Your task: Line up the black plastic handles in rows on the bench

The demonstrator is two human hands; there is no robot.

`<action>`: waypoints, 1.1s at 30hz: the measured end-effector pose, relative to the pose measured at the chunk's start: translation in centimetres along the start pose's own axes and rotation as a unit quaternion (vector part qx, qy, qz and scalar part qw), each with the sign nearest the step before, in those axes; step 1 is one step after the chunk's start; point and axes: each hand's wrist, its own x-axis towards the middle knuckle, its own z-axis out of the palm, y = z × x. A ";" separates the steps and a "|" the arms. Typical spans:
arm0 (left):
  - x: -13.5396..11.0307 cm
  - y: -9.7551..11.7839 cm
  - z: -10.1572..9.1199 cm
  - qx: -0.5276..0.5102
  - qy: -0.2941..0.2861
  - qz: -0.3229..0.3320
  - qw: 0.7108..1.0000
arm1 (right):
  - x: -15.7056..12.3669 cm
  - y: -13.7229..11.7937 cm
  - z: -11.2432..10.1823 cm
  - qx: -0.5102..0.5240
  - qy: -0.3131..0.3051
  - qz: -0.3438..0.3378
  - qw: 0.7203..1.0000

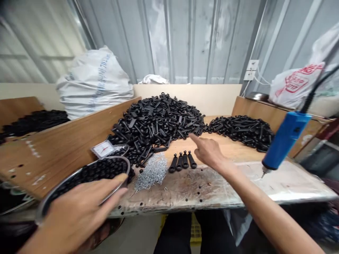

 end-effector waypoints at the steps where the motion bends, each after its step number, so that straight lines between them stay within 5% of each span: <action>1: 1.1 1.6 2.0 0.009 -0.034 0.055 0.998 | -0.5 0.2 1.6 0.012 -0.029 -0.007 0.999; 5: 4.8 4.9 9.3 0.005 -0.197 0.061 0.979 | -2.1 0.5 7.0 0.041 -0.084 -0.059 0.994; 11: 7.6 5.0 15.7 0.004 -0.239 0.048 0.970 | -1.7 0.3 9.9 0.047 -0.117 -0.092 0.988; 24: 8.8 4.8 18.5 0.033 -0.301 0.041 0.952 | -1.0 -0.5 12.0 0.031 -0.132 -0.094 0.986; 33: 9.5 6.3 18.9 0.057 -0.293 -0.035 0.954 | -0.7 -1.3 12.7 0.019 -0.150 -0.053 0.987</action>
